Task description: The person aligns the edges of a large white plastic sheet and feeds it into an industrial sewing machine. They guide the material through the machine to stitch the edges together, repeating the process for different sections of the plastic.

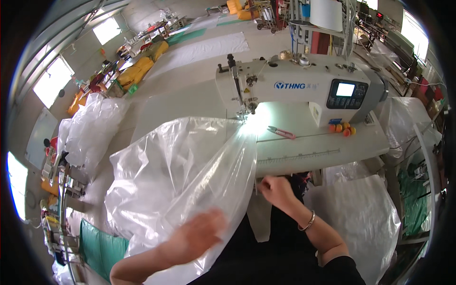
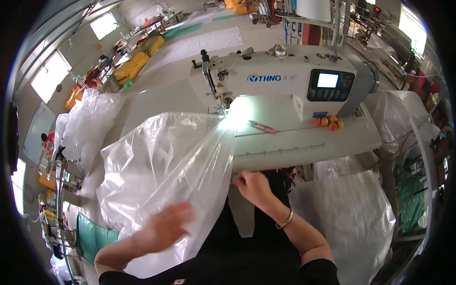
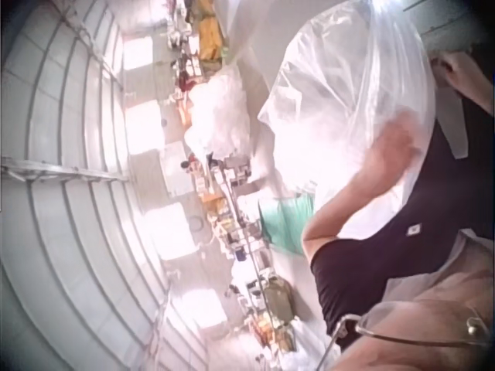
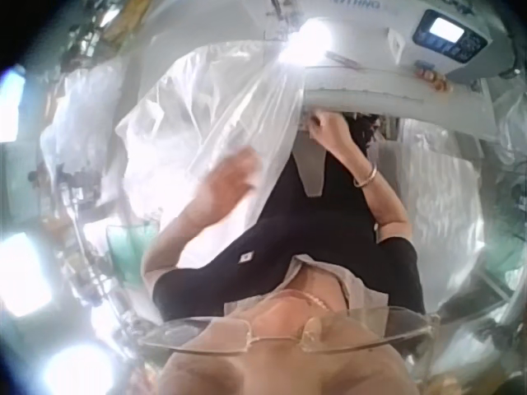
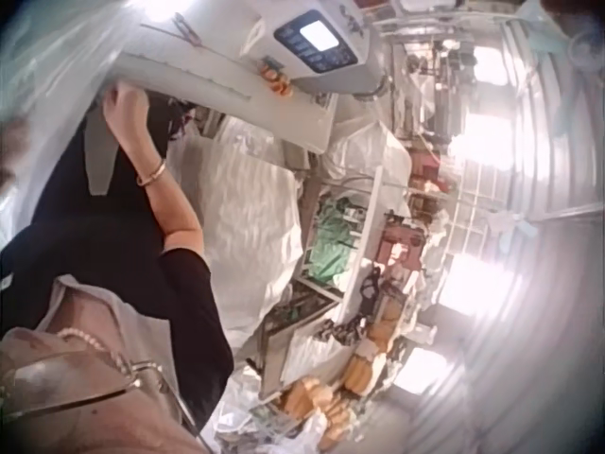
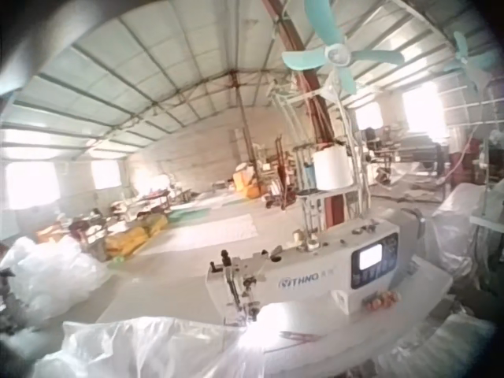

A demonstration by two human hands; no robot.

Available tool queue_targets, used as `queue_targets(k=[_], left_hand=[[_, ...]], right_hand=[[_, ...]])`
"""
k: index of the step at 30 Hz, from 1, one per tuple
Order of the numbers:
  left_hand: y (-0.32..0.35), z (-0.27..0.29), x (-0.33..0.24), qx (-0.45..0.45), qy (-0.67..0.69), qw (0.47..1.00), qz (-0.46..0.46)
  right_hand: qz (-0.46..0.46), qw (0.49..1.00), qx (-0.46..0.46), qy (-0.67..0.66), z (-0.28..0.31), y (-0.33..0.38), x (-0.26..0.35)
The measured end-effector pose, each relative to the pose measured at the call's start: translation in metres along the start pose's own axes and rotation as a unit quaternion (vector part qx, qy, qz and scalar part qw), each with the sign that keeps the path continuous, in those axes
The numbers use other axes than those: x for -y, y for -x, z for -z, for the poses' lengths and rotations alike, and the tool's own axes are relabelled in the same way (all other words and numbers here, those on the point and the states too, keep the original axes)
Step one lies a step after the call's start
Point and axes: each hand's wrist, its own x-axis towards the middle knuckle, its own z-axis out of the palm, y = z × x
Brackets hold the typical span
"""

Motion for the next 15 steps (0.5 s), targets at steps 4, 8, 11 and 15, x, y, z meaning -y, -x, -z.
queue_targets(k=[4, 8, 11, 15], left_hand=[[0.035, -0.060, -0.005, 0.374, -0.044, 0.926, -0.042], [0.167, -0.046, 0.099, 0.331, -0.283, 0.877, 0.206], [0.213, 0.034, 0.134, 0.212, -0.445, 0.821, 0.290], [0.192, 0.030, 0.083, -0.173, -0.133, 0.834, 0.507]], right_hand=[[-0.021, 0.955, 0.115, -0.273, -0.070, 0.029, -0.009], [-0.081, 0.863, 0.170, -0.468, -0.119, 0.024, 0.011], [-0.108, 0.867, 0.270, -0.404, -0.150, 0.025, 0.023], [-0.033, 0.835, 0.309, -0.454, -0.132, 0.026, 0.085]])
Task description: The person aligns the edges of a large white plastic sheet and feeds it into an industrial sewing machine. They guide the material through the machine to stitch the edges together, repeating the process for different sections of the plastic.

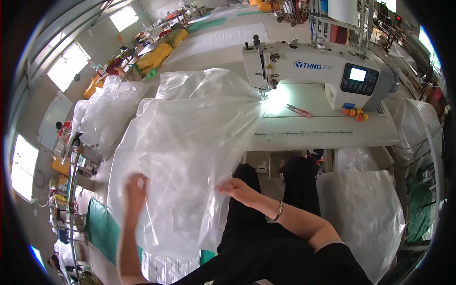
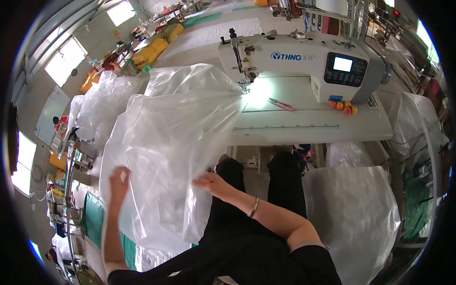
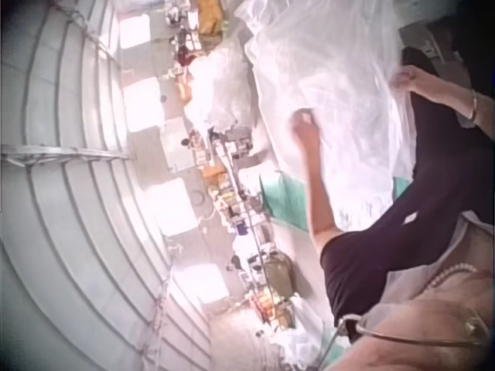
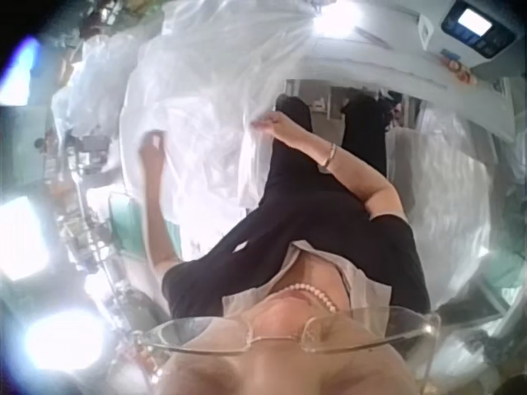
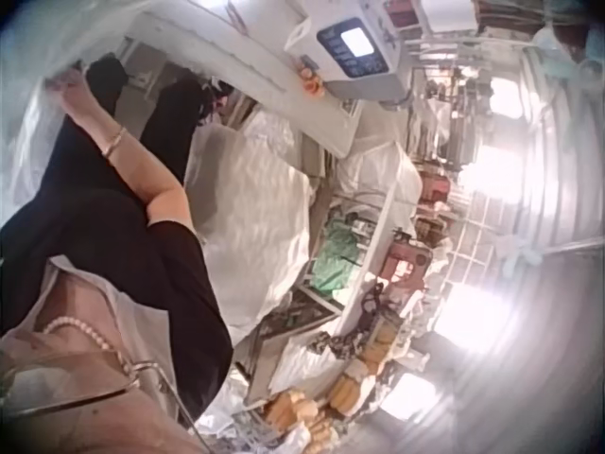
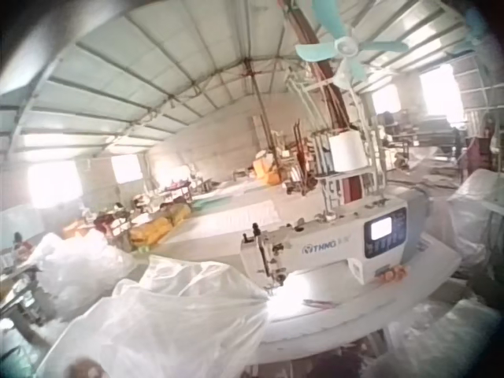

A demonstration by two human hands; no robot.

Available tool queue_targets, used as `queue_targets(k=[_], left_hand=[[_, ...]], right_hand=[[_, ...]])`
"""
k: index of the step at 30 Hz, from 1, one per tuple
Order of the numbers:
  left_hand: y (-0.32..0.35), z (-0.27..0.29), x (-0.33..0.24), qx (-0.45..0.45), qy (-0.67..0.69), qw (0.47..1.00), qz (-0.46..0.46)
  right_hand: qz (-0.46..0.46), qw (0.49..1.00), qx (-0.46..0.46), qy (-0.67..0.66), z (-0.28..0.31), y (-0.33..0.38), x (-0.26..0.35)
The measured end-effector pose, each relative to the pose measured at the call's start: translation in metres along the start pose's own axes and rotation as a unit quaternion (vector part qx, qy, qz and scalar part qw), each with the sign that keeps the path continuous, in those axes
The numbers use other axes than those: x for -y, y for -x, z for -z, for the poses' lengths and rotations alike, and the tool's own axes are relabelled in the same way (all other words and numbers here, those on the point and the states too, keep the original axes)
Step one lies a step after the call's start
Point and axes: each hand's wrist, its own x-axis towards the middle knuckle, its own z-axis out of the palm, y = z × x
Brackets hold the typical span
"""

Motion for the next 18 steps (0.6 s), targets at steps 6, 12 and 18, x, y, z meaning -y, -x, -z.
queue_targets(k=[6, 12, 18], left_hand=[[0.140, -0.132, -0.176, 0.353, 0.564, 0.747, -0.005], [0.071, -0.250, -0.030, -0.200, 0.569, 0.758, 0.248], [-0.027, -0.059, -0.003, -0.200, 0.735, 0.625, 0.169]], right_hand=[[0.289, 0.950, 0.114, 0.034, -0.057, -0.046, 0.087], [0.247, 0.955, 0.041, 0.160, -0.034, -0.047, 0.085], [0.059, 0.950, -0.144, 0.270, 0.037, -0.116, -0.067]])
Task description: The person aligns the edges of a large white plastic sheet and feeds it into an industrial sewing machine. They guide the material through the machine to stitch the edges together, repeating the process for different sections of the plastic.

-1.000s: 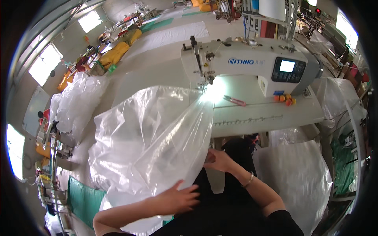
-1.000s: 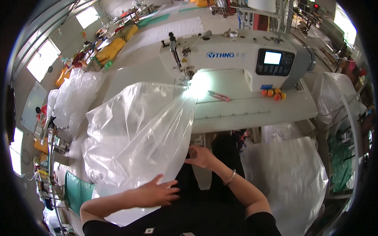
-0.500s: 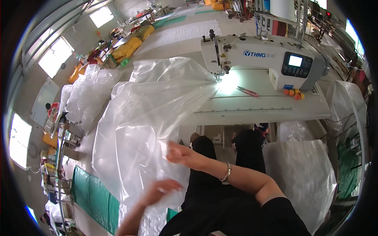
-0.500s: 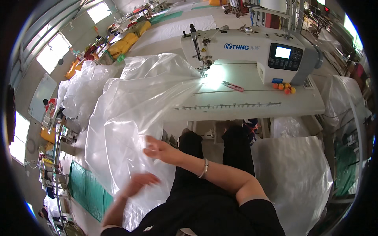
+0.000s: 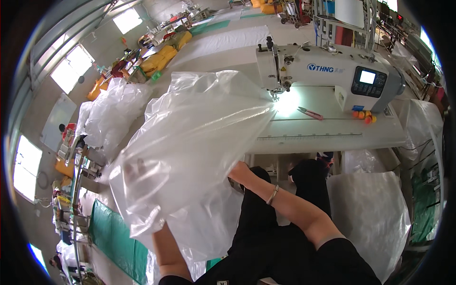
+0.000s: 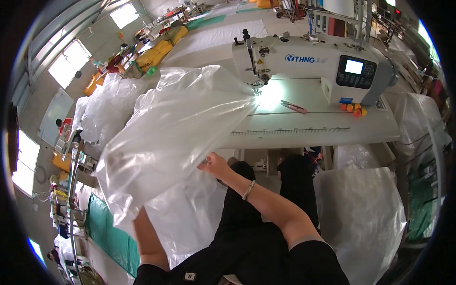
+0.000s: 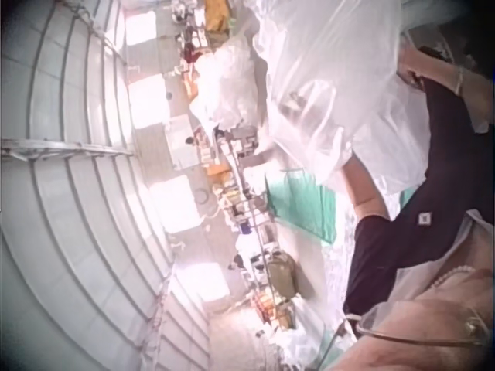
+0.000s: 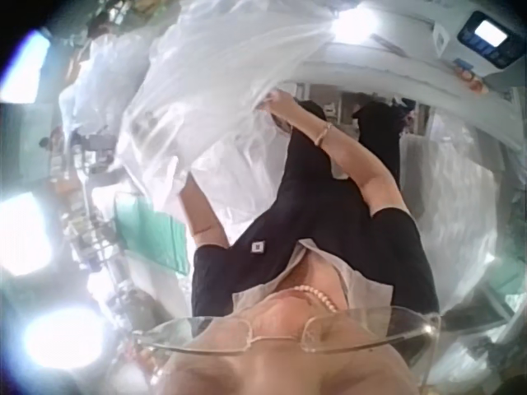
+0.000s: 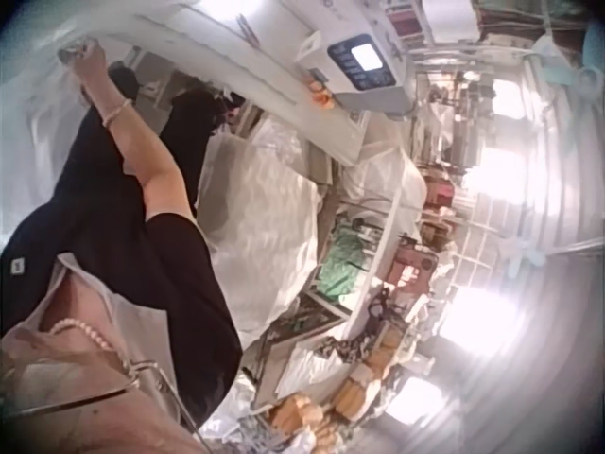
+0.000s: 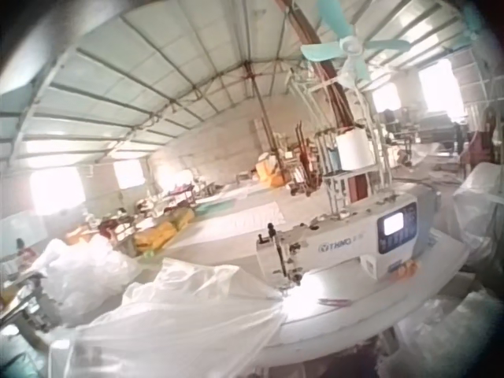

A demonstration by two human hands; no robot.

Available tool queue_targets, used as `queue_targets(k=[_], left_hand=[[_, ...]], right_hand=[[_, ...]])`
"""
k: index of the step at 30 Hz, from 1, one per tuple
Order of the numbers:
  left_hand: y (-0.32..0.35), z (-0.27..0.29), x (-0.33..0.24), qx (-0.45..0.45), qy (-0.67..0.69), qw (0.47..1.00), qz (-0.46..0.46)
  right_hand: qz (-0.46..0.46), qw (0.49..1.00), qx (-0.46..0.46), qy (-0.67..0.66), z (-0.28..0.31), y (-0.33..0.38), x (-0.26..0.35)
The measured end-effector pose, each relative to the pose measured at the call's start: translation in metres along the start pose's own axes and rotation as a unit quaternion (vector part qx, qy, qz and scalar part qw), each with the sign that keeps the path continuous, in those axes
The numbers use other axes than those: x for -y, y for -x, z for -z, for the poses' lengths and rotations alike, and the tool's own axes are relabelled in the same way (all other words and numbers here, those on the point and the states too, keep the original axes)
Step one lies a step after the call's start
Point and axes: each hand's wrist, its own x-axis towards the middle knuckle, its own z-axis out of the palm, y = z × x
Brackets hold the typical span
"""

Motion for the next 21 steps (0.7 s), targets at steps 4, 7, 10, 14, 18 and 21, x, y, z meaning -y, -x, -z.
queue_targets(k=[4, 7, 10, 14, 18, 21], left_hand=[[-0.038, -0.051, -0.085, 0.133, 0.048, 0.990, -0.006], [-0.056, -0.089, -0.119, 0.245, -0.005, 0.969, -0.038], [-0.064, -0.134, -0.127, 0.397, -0.065, 0.905, -0.143], [-0.106, -0.147, -0.147, 0.376, -0.146, 0.896, -0.185], [-0.135, -0.129, -0.157, 0.307, -0.208, 0.911, -0.178], [-0.141, -0.113, -0.150, 0.281, -0.231, 0.918, -0.160]], right_hand=[[0.006, 0.977, 0.026, -0.212, -0.010, -0.023, 0.049], [-0.120, 0.962, 0.081, -0.233, -0.025, -0.044, 0.073], [-0.190, 0.954, 0.087, -0.217, -0.025, -0.057, 0.084], [-0.127, 0.961, 0.028, -0.242, -0.029, -0.062, 0.107], [-0.113, 0.947, -0.059, -0.295, -0.019, -0.085, 0.129], [-0.089, 0.946, -0.148, -0.273, -0.010, -0.137, 0.095]])
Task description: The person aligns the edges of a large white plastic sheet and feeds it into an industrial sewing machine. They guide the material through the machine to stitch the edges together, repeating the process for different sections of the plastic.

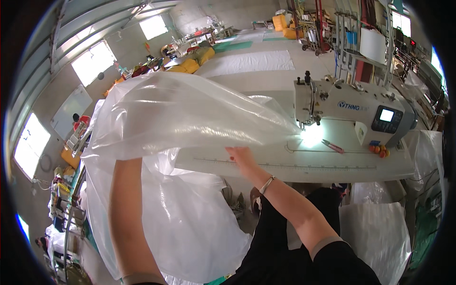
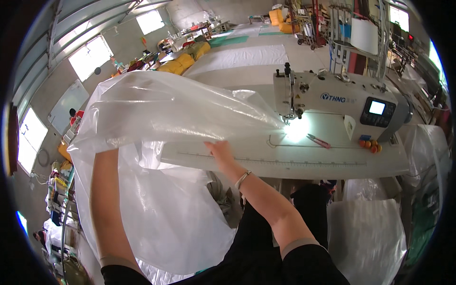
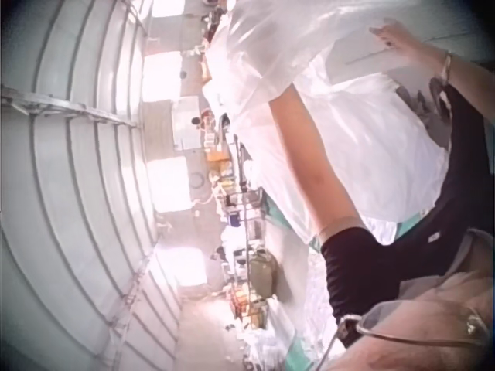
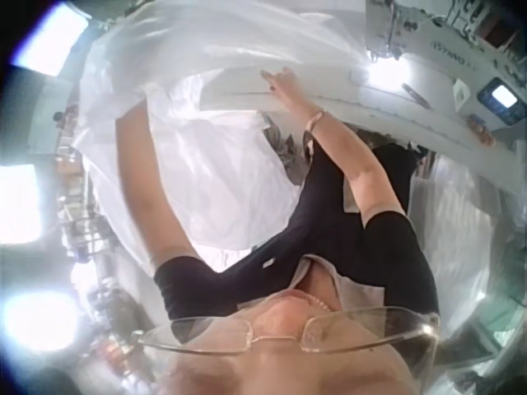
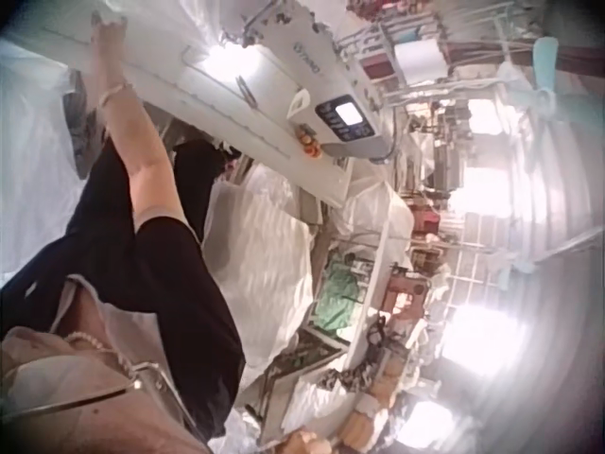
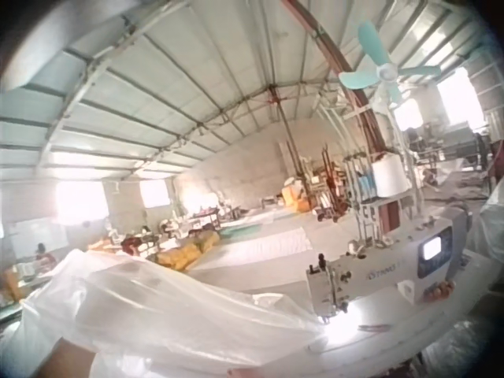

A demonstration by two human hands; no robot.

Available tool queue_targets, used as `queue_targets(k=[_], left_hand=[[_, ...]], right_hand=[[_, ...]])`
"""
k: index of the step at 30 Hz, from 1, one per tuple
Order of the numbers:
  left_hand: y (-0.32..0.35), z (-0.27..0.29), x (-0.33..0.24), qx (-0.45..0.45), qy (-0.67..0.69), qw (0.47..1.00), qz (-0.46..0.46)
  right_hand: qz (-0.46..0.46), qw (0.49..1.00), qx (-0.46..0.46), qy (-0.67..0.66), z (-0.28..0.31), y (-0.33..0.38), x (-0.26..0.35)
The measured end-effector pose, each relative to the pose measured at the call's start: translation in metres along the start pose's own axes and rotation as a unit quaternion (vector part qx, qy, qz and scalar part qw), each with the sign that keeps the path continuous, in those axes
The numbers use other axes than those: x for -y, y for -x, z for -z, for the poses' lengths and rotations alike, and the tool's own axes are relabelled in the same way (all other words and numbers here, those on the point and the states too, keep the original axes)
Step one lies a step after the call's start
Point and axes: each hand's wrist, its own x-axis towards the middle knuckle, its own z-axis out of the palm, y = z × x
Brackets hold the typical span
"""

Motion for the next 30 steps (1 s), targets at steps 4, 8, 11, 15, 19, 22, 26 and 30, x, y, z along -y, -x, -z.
queue_targets(k=[4, 8, 11, 15, 19, 22, 26, 30], left_hand=[[0.000, -0.007, 0.018, 0.005, -0.002, 1.000, 0.020], [-0.006, 0.017, 0.016, -0.019, -0.048, 0.998, 0.025], [-0.021, 0.014, 0.010, -0.023, -0.091, 0.995, 0.018], [-0.027, 0.025, 0.022, -0.042, -0.136, 0.990, 0.024], [-0.035, 0.018, 0.024, -0.053, -0.199, 0.978, 0.015], [-0.037, -0.001, 0.042, -0.052, -0.276, 0.960, -0.006], [0.020, -0.017, 0.022, -0.025, -0.391, 0.919, -0.044], [0.134, -0.058, 0.003, 0.194, -0.411, 0.891, -0.009]], right_hand=[[0.276, 0.931, -0.144, 0.193, 0.038, -0.062, -0.045], [0.558, 0.644, -0.195, 0.486, 0.043, -0.049, -0.024], [0.566, 0.625, -0.167, 0.511, 0.035, -0.031, 0.011], [0.351, 0.882, 0.061, 0.310, -0.008, 0.078, 0.030], [0.337, 0.832, 0.200, 0.393, 0.079, 0.159, -0.014], [0.250, 0.826, 0.318, 0.393, 0.154, 0.175, -0.036], [-0.084, 0.986, 0.126, -0.075, 0.192, 0.194, -0.012], [-0.072, 0.994, 0.063, -0.047, 0.170, 0.210, 0.066]])
